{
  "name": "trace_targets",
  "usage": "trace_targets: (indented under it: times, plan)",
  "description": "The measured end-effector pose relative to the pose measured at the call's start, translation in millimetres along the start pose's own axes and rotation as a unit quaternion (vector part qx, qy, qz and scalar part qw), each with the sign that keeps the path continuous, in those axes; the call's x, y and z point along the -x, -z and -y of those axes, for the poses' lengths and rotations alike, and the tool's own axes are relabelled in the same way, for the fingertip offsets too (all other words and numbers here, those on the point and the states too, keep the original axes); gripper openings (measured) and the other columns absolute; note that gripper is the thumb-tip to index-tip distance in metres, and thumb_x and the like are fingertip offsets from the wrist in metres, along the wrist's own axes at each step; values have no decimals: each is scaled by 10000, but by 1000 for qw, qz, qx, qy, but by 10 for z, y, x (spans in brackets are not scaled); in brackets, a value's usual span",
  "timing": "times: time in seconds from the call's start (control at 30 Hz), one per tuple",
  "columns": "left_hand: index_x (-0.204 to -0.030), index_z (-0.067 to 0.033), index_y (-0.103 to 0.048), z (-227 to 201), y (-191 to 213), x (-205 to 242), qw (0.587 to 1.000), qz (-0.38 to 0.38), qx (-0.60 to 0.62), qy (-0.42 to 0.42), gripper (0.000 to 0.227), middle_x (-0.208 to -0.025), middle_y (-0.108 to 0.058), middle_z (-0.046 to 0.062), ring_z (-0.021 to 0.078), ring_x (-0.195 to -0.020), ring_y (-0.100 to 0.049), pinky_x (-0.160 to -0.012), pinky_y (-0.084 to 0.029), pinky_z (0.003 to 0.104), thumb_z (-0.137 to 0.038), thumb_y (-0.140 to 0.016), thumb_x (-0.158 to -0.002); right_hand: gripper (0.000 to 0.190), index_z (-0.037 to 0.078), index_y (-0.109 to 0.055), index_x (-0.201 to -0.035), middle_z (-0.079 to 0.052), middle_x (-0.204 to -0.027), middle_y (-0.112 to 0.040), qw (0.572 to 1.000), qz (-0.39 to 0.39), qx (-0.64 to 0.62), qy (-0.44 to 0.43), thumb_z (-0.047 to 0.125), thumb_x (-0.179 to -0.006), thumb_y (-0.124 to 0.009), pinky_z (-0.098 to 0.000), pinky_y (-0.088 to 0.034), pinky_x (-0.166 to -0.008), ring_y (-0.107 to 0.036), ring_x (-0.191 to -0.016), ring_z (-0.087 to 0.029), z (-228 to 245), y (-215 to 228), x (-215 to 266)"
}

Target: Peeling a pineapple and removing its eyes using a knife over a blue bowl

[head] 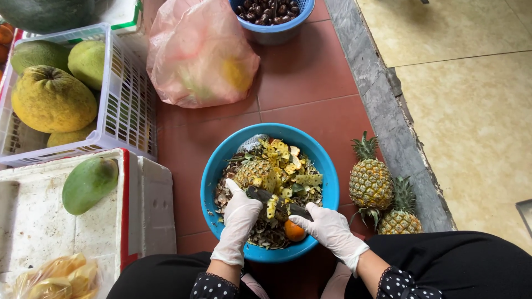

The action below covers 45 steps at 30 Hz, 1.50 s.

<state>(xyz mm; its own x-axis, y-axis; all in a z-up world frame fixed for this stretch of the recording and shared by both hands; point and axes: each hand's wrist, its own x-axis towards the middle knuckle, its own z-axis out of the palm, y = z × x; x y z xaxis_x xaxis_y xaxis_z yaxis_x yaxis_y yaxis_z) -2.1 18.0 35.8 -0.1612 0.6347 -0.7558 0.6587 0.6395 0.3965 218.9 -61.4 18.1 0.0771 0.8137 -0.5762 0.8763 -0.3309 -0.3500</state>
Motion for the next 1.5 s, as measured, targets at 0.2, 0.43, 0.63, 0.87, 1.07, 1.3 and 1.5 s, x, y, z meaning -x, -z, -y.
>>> trace_targets:
  times: [0.2,0.43,0.63,0.87,1.07,1.3,1.5]
  plan:
    - [-1651,-71,107,-175,105,44,999,7,-33,2,1017,-1376,-626,346,453,-1399,-552,-1158,-433,576,-308,-582,-941,674,194,-639,-1129,-112,-1150,-771,998,-52,31,4,816,-881,-558,-488,-559,-1008,-730,-1136,-339,140,87,-47]
    - [-1637,-34,126,-228,117,-200,999,2,-40,-9,1071,-1327,-647,337,474,-1364,-571,-1134,-427,594,-284,-612,-902,712,213,-629,-1043,-93,-1039,-772,993,-104,55,28,885,-819,-556,-453,-596,-918,-755,-1053,-297,181,51,-437]
    - [-1640,-23,91,-337,139,-45,999,7,-52,-3,977,-1377,-629,313,447,-1384,-565,-1154,-431,581,-194,-527,-903,625,280,-626,-935,-11,-927,-778,998,23,-45,-30,887,-867,-494,-418,-548,-889,-772,-979,-240,625,298,-810]
    - [-1648,-23,71,-348,215,33,998,22,-55,2,1022,-1406,-614,325,443,-1413,-541,-1182,-412,565,-191,-554,-857,737,179,-654,-942,-128,-995,-751,997,30,-64,-14,887,-876,-459,-472,-517,-979,-725,-1099,-340,542,328,-484]
    - [-1655,-69,93,-298,120,57,998,16,-62,8,1003,-1385,-638,302,424,-1386,-573,-1164,-444,550,-207,-522,-875,754,162,-658,-1040,-170,-1131,-750,997,56,-34,-43,870,-867,-465,-482,-505,-1040,-689,-1198,-351,482,390,-482]
    - [-1655,-90,97,-206,82,122,998,15,-56,15,997,-1357,-656,300,430,-1372,-587,-1155,-464,549,-225,-551,-909,819,81,-695,-976,-159,-861,-776,991,79,-104,-17,854,-861,-450,-467,-476,-1088,-745,-1103,-325,571,284,-1117]
    - [-1693,-226,192,-102,-2,-62,997,11,-64,51,1159,-1074,-765,139,345,-1010,-713,-920,-533,443,-275,-600,-849,730,144,-598,-929,-111,-1028,-723,994,83,15,-75,833,-906,-359,-484,-451,-838,-678,-1006,-351,356,325,-735]
